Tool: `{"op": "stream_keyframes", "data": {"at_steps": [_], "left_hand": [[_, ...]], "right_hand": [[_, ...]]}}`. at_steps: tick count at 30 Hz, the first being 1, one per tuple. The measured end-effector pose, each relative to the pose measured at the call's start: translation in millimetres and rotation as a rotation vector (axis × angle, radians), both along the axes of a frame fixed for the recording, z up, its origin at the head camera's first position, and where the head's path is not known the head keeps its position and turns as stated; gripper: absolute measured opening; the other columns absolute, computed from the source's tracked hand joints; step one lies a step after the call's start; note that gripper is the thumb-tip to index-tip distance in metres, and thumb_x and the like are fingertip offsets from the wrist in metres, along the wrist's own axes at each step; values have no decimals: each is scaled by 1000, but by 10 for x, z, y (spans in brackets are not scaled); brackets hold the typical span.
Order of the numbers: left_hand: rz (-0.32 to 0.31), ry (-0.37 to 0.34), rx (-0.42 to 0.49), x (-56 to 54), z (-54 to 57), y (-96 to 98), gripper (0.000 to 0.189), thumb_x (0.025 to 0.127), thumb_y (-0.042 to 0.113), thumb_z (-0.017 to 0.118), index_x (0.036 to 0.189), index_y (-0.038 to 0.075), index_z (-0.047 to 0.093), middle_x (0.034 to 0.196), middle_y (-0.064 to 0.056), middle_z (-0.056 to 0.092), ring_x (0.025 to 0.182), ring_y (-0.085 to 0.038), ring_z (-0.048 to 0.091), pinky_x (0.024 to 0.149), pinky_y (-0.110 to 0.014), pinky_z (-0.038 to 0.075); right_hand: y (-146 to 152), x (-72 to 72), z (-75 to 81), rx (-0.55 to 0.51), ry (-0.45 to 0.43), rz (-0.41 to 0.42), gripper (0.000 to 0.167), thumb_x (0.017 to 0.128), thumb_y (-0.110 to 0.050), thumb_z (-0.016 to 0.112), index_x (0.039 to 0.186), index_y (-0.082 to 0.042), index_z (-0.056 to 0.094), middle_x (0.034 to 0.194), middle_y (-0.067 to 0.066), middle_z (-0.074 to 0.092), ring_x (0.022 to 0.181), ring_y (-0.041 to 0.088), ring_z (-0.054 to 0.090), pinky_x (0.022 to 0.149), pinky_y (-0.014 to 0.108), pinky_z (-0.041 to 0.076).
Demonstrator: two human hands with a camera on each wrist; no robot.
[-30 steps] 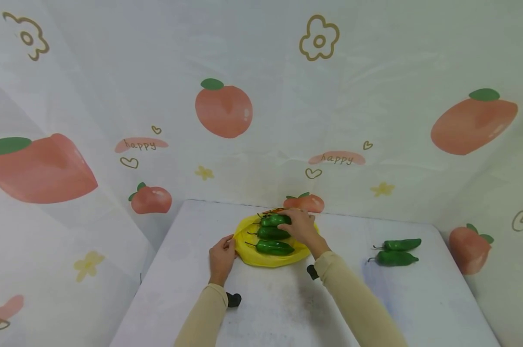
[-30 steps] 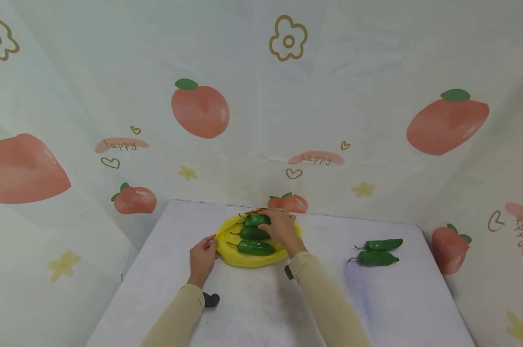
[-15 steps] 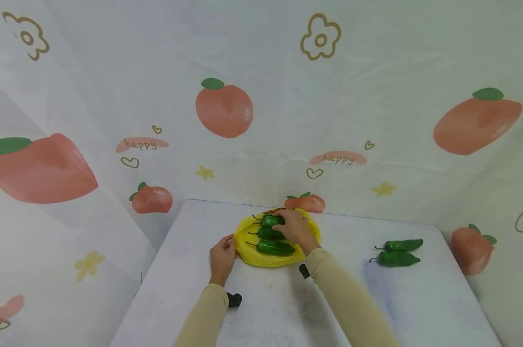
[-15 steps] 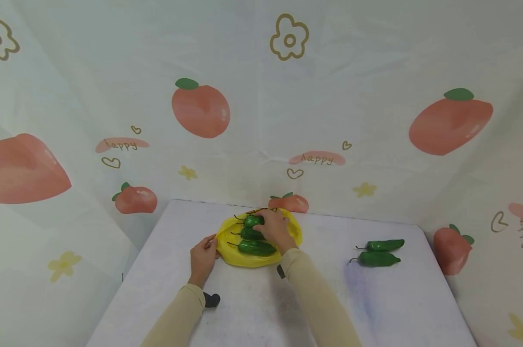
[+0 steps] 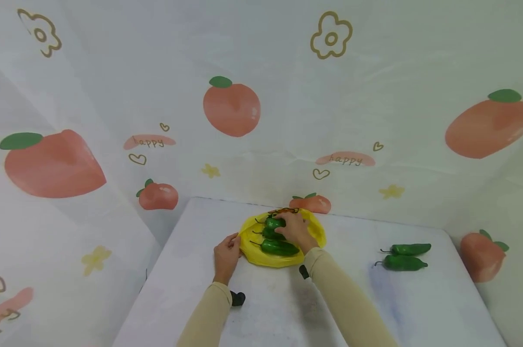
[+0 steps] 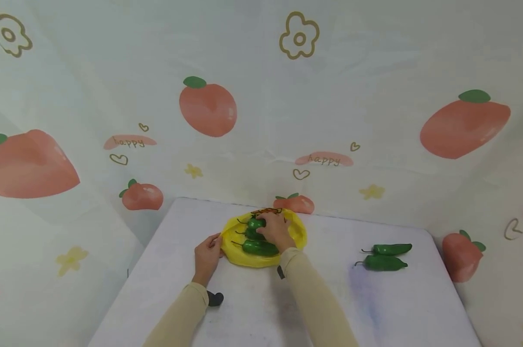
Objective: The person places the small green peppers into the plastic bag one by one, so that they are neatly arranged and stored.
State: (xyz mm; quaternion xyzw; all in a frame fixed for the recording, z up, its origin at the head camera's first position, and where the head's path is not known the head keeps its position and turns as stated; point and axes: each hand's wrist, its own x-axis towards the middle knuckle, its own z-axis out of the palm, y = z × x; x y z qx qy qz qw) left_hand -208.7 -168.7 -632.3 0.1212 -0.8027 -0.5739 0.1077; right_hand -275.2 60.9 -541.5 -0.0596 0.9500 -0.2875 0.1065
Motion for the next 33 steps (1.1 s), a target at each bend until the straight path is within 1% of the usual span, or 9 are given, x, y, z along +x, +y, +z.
{"op": "stream_keyframes", "data": {"at_steps": [4,8,12,18,23,28,33], "left_hand": [[8,-8,-8,-11,0,13,31,99,33,66,122,14,75,87,-8,77,62,-12,66,59,-21,57],[13,-18,-4,-8,1,30,30,99,32,67,122,14,75,88,-8,77,63,-13,66,59,-21,57],[17,-4,-5,2,16,43,30,99,31,67,122,14,75,88,-8,77,64,-12,66,59,-20,57],[13,4,-27,-2,20,30,29,100,30,66,122,13,75,88,-8,77,63,-10,67,59,-19,57],[8,-3,-28,-9,12,43,29,100,30,66,122,13,75,88,-8,78,63,-11,68,59,-20,57],[-1,-6,-21,-3,16,34,29,100,29,66,123,13,74,92,-9,78,65,-11,68,60,-20,58],[0,17,-32,-1,12,12,29,100,27,65,122,11,74,92,-10,78,63,-11,68,59,-21,58]], "right_hand": [[-12,-19,-45,-16,-5,-5,43,94,-31,73,136,-25,65,146,4,60,134,37,45,113,66,29],[-26,-22,-29,-19,-2,-10,41,95,-30,72,135,-24,66,145,3,60,134,38,46,115,65,30],[-43,-28,-10,-28,10,-8,39,96,-27,71,134,-23,67,143,3,62,134,40,46,116,65,31],[-65,-42,-24,-20,17,4,41,96,-25,71,137,-22,65,145,4,60,136,42,45,121,65,24],[-26,-30,-3,-15,39,16,44,96,-27,71,139,-22,63,148,4,58,140,42,42,122,66,21],[6,-5,77,39,92,48,48,95,-34,72,140,-23,61,151,3,53,145,38,36,123,66,20],[28,29,169,123,183,76,60,95,-41,70,149,-21,51,160,7,42,146,41,34,121,68,24]]}}
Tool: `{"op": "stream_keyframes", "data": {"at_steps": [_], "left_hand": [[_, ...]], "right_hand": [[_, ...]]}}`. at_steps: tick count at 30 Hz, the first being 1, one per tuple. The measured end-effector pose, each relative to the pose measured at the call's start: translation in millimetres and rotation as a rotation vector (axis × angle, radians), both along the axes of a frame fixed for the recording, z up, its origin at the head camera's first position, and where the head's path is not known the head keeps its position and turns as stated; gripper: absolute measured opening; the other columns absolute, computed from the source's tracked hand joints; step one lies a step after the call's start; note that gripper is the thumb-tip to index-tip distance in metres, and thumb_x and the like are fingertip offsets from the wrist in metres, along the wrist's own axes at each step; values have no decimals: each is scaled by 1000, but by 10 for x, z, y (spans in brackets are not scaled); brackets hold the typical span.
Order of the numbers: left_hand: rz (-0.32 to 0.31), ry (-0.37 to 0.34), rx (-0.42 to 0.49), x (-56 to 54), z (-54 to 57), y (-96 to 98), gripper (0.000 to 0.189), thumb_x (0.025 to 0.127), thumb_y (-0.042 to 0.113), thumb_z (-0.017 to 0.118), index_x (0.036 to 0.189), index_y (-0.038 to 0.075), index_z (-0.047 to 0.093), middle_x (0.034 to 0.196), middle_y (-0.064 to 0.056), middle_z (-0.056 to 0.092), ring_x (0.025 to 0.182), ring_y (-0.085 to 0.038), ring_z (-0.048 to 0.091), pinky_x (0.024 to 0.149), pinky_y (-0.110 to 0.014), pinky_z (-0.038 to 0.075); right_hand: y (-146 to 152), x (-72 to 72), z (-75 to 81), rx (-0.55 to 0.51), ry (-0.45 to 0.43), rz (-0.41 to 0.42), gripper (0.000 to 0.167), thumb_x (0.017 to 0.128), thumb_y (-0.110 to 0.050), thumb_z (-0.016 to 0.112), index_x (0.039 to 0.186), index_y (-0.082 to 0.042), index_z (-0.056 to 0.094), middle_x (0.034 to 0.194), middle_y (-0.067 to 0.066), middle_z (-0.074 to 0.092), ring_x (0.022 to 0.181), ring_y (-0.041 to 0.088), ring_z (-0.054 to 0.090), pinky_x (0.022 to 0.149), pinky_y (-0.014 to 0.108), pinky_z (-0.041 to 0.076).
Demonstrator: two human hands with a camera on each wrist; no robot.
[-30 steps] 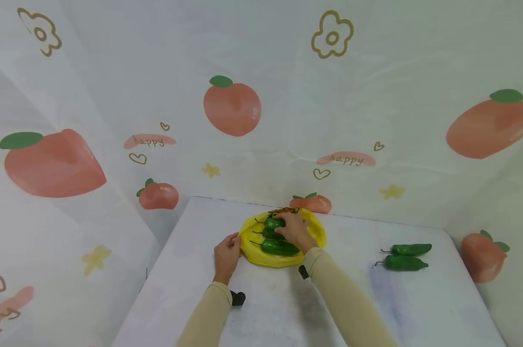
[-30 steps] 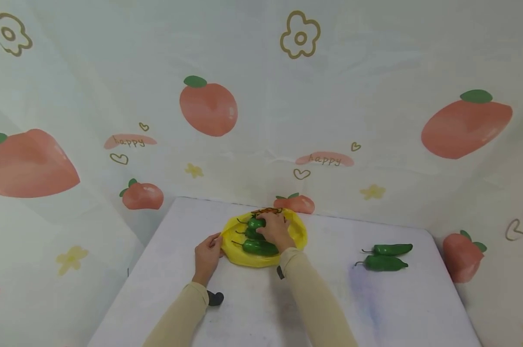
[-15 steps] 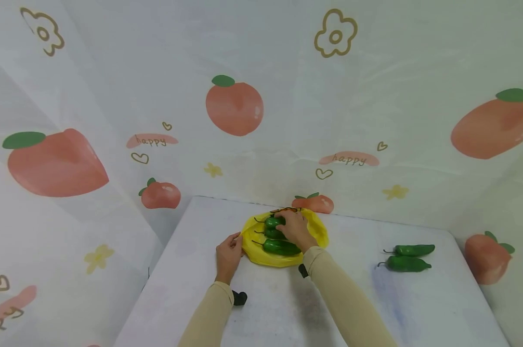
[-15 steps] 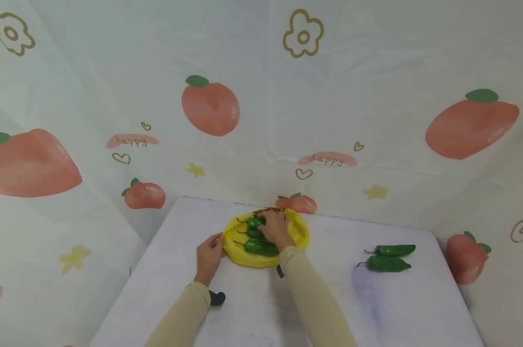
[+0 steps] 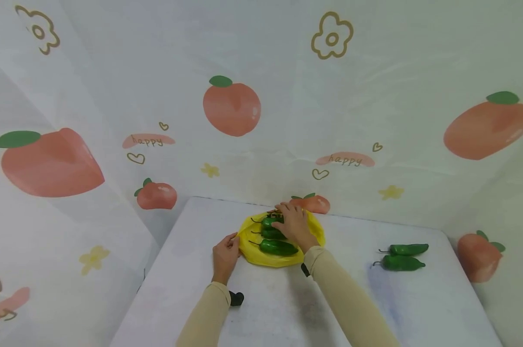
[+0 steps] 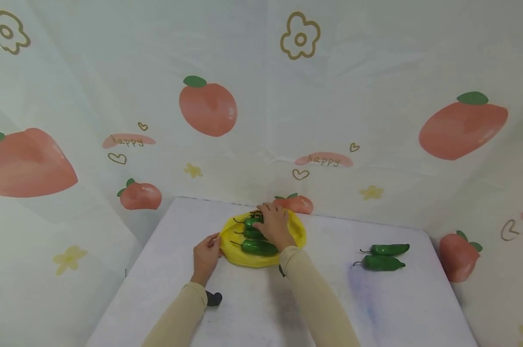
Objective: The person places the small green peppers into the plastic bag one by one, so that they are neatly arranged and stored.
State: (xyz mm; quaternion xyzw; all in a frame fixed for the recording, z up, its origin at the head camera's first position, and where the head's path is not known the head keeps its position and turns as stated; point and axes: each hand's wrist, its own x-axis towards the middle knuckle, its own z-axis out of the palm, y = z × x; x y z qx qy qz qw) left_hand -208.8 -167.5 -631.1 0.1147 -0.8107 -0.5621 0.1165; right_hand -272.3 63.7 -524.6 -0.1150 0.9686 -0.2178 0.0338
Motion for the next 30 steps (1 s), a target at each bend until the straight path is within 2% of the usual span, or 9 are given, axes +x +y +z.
{"op": "stream_keyframes", "data": {"at_steps": [3,7,13,22,30], "left_hand": [[-7,-11,8,5,1,-9,30,100,29,65,123,11,74,92,-10,78,64,-11,68,59,-21,57],[-9,-30,22,18,7,-16,30,100,28,65,123,12,74,94,-10,79,66,-11,68,60,-20,57],[-8,3,18,30,28,-4,28,100,25,66,122,10,75,95,-12,79,65,-12,69,58,-20,57],[-13,-10,4,20,6,-9,29,100,27,65,123,11,74,95,-11,79,65,-11,68,59,-20,57],[-8,-4,-13,4,-16,-8,29,100,26,64,122,10,74,94,-11,79,63,-10,67,58,-21,57]], "right_hand": [[26,32,24,57,58,-3,67,96,-45,68,153,-20,45,162,8,39,146,41,35,118,72,25],[83,85,29,128,87,-18,72,97,-52,63,157,-20,38,165,7,34,152,39,29,118,76,20],[179,164,66,221,107,-29,80,97,-65,53,161,-23,31,168,5,27,156,40,20,117,77,20],[345,239,62,230,134,-33,82,96,-73,44,162,-27,28,171,5,19,155,46,20,120,76,12],[513,329,12,199,151,-59,84,95,-71,49,163,-27,26,171,10,18,157,47,12,119,78,0]]}}
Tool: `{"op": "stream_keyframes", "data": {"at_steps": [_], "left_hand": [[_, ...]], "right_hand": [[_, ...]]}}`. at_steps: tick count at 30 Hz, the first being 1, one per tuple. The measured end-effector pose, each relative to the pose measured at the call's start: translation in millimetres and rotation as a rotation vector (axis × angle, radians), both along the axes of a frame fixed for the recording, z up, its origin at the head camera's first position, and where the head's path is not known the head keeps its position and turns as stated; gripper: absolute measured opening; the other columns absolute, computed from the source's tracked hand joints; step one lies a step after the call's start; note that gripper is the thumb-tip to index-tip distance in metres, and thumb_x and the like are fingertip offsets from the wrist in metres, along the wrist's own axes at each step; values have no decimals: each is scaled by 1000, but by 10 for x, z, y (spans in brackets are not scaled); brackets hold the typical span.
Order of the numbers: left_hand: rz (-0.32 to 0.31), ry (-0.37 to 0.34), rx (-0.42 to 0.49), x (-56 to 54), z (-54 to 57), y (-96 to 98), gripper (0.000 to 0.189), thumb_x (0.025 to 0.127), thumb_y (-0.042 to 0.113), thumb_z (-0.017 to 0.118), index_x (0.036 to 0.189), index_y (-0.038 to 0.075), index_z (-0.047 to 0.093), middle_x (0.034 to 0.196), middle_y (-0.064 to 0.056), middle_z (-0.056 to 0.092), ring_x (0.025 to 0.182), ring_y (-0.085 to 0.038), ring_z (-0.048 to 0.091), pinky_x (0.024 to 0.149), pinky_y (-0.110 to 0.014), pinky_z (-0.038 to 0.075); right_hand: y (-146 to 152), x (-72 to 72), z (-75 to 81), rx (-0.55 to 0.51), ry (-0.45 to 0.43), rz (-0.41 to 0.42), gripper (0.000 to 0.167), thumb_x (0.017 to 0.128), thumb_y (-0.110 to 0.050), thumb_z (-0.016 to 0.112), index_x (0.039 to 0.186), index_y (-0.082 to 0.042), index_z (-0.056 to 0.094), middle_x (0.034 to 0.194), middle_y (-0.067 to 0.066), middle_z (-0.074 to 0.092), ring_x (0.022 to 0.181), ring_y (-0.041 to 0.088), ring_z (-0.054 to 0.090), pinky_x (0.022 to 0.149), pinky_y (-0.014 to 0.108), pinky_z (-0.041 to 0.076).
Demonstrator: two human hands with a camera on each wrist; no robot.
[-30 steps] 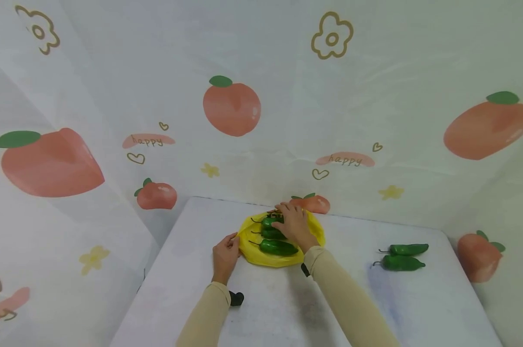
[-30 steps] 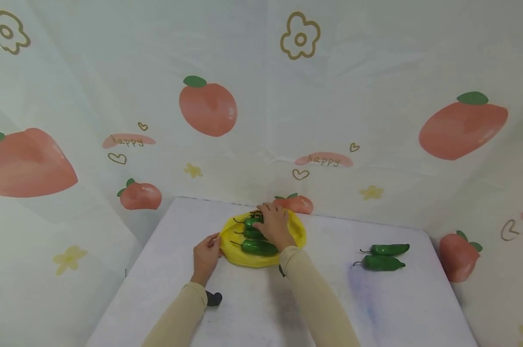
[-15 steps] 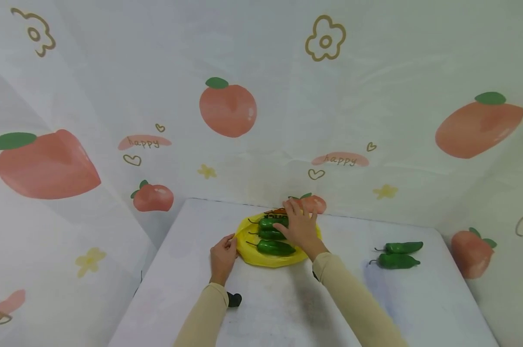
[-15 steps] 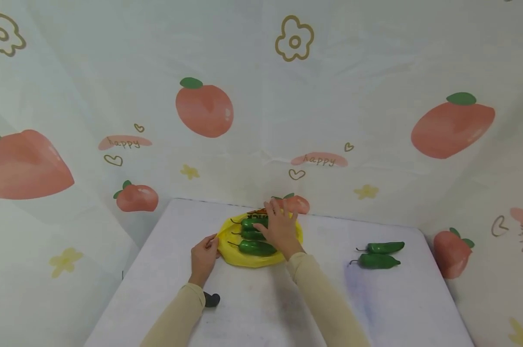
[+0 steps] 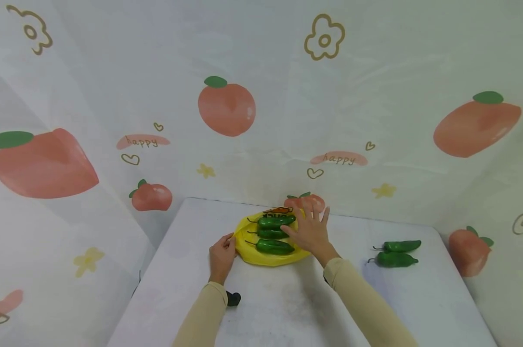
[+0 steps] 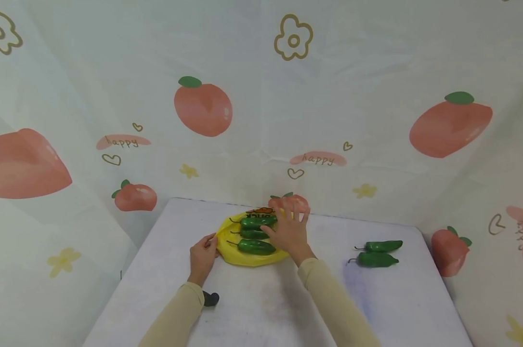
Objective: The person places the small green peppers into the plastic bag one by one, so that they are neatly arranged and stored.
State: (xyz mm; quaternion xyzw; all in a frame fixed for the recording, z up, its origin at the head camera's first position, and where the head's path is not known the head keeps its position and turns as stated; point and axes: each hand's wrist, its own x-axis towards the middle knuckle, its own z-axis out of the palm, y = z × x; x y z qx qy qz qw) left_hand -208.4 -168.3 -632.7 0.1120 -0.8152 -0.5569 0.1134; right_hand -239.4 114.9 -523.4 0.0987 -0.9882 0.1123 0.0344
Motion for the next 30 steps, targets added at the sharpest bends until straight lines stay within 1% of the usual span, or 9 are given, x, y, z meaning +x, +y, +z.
{"op": "stream_keyframes", "data": {"at_steps": [2,7,10,15,19,22,26,30], "left_hand": [[3,-1,-1,-1,7,0,28,101,25,64,122,11,74,94,-11,79,63,-10,67,58,-21,57],[4,-12,5,-3,6,-4,29,101,26,64,123,12,74,96,-12,79,65,-11,68,60,-19,56],[7,-18,3,2,11,0,28,101,26,64,123,13,74,96,-11,79,65,-10,68,60,-18,56],[17,-11,-6,25,16,15,27,101,24,64,122,12,75,95,-11,79,64,-10,67,59,-19,56],[24,6,-1,24,-22,11,26,100,23,64,121,11,75,96,-12,79,64,-10,67,59,-19,56],[23,16,-4,14,-38,6,26,100,23,64,121,11,75,96,-12,79,64,-10,68,58,-19,56],[12,19,-4,11,-21,6,27,101,23,64,122,10,75,95,-13,79,64,-12,68,58,-19,56],[5,9,-3,16,9,16,28,101,24,63,123,10,74,95,-14,79,63,-13,67,59,-18,55]], "right_hand": [[44,17,-16,5,-10,-8,86,95,-73,47,164,-27,23,171,11,16,158,47,10,119,78,-3],[162,60,-70,7,-36,-29,91,94,-76,44,165,-27,17,173,13,4,159,44,1,118,78,-7],[229,99,-95,-8,-67,-45,93,93,-76,45,165,-25,17,173,15,0,158,46,-3,117,79,-10],[330,173,-129,-30,-98,-75,93,93,-75,47,164,-21,21,172,17,4,156,53,-3,115,79,-12],[398,222,-134,-46,-114,-96,94,93,-75,47,165,-21,18,172,18,2,156,54,-5,114,81,-12],[453,247,-144,-40,-131,-116,95,93,-77,43,166,-23,13,173,18,-3,156,53,-6,112,83,-11],[537,288,-153,-24,-148,-129,97,93,-77,42,166,-22,10,172,19,-7,155,54,-7,110,85,-11],[638,330,-192,-7,-144,-122,98,93,-78,42,166,-20,11,172,20,-5,155,55,-9,110,85,-12]]}}
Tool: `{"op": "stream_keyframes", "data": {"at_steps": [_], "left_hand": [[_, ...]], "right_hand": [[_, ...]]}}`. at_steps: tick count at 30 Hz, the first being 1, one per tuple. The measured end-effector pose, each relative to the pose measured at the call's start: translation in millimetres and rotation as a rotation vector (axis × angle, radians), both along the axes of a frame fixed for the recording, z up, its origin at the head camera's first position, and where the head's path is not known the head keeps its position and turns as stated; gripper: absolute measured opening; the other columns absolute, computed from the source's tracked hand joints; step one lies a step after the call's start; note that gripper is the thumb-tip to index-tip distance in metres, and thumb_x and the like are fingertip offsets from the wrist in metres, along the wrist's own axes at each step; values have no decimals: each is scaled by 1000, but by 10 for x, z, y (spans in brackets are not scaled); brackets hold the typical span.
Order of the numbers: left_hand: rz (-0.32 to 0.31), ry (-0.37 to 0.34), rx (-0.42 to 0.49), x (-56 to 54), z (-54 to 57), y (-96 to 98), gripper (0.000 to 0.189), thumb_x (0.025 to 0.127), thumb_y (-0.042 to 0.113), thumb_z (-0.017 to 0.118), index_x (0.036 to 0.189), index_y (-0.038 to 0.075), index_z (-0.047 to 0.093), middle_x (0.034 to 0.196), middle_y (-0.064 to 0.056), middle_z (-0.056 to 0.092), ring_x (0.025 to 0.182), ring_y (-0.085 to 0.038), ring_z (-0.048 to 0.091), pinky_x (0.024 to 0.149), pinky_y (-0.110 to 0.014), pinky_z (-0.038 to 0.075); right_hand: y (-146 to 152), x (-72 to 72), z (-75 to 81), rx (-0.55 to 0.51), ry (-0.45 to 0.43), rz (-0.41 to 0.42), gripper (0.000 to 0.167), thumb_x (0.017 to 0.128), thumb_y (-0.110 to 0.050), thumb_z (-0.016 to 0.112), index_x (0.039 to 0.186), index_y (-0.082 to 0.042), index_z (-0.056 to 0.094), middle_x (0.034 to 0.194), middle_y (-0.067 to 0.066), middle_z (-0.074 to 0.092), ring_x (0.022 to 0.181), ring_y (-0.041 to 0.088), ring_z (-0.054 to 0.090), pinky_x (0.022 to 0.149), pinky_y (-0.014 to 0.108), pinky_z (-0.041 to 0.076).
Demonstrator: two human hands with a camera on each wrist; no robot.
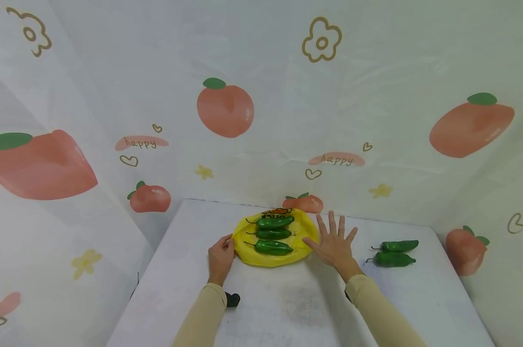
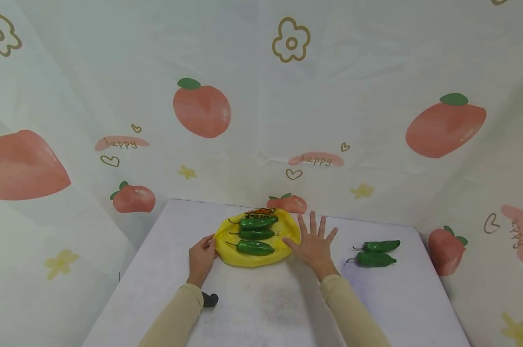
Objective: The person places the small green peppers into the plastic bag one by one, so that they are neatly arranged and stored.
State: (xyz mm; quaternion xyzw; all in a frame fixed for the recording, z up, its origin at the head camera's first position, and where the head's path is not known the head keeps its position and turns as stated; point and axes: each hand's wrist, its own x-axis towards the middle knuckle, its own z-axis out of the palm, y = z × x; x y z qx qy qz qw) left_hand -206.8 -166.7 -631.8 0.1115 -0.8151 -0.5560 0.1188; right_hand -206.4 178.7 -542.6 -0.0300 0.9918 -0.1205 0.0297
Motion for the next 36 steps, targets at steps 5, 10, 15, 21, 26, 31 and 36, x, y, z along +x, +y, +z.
{"op": "stream_keyframes", "data": {"at_steps": [5,10,15,21,26,31,36], "left_hand": [[11,-2,-10,-1,2,7,28,101,23,64,123,10,74,94,-12,79,61,-11,67,58,-19,56],[19,3,-21,-9,-22,5,27,100,23,64,122,10,75,93,-11,79,59,-10,65,57,-20,55],[18,8,-30,-15,-34,2,27,100,22,63,121,10,75,93,-11,79,60,-10,64,57,-20,55],[12,9,-26,-14,-25,1,27,101,21,63,122,10,74,94,-11,79,61,-10,65,58,-19,55],[12,-5,-15,-10,-34,-2,28,101,24,62,122,11,74,93,-10,79,62,-12,66,58,-20,56],[5,-8,-11,-2,-34,-8,28,101,24,62,123,11,74,94,-11,79,62,-12,66,59,-20,56],[1,-14,-11,-4,-26,-5,28,101,24,63,123,11,74,95,-11,79,62,-12,66,60,-19,56]], "right_hand": [[128,56,-45,-1,28,3,97,93,-76,45,165,-18,16,172,22,0,154,57,-5,111,84,-12],[265,102,-96,-9,29,-16,98,92,-76,46,165,-18,16,171,22,-1,154,58,-3,111,83,-14],[409,145,-165,-4,19,-30,100,92,-79,43,165,-18,13,171,24,-3,153,58,-5,111,81,-17],[569,206,-186,2,41,-45,100,91,-77,46,164,-15,17,169,27,3,152,59,-1,113,82,-13],[722,252,-205,1,42,-60,101,92,-78,45,164,-14,17,169,30,3,151,60,-1,112,82,-11],[887,300,-268,-11,61,-80,104,90,-80,46,164,-12,17,167,32,5,150,61,2,112,83,-9],[1009,370,-303,-29,61,-88,105,89,-80,49,163,-12,18,166,33,7,150,62,3,112,83,-9]]}}
